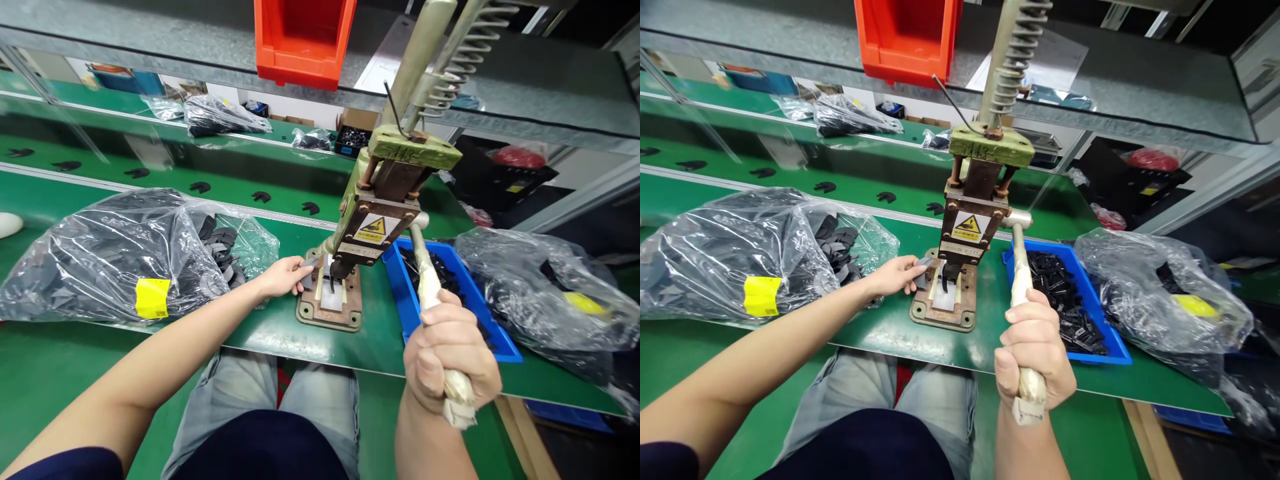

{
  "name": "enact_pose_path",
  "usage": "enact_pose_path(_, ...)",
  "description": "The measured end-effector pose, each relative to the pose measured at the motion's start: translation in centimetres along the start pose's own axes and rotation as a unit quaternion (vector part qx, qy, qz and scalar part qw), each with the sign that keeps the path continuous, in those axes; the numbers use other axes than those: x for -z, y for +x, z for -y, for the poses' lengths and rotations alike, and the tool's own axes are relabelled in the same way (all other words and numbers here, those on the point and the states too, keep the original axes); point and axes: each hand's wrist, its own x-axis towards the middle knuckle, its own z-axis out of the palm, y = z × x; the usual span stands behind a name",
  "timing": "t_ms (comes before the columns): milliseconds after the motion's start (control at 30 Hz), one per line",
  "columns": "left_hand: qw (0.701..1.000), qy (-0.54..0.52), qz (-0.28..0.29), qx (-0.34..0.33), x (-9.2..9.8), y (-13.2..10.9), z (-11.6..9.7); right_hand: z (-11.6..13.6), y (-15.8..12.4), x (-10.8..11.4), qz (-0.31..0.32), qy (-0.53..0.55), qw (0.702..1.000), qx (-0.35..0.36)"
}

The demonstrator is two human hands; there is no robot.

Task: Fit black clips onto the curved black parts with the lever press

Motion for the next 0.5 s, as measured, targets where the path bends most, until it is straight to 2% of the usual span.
enact_pose_path(167,0.998,0.022,0.055,-0.016,-0.5,1.1,-0.8,0.1,0.1,0.0,0.009,0.008,1.0,0.005)
enact_pose_path(367,0.997,0.054,0.053,-0.012,-0.6,1.9,-0.9,0.2,0.1,-0.2,-0.005,0.006,1.0,0.002)
enact_pose_path(500,0.997,0.049,0.054,0.014,-0.7,2.1,-1.1,0.3,-0.1,-0.4,-0.019,0.006,1.0,-0.007)
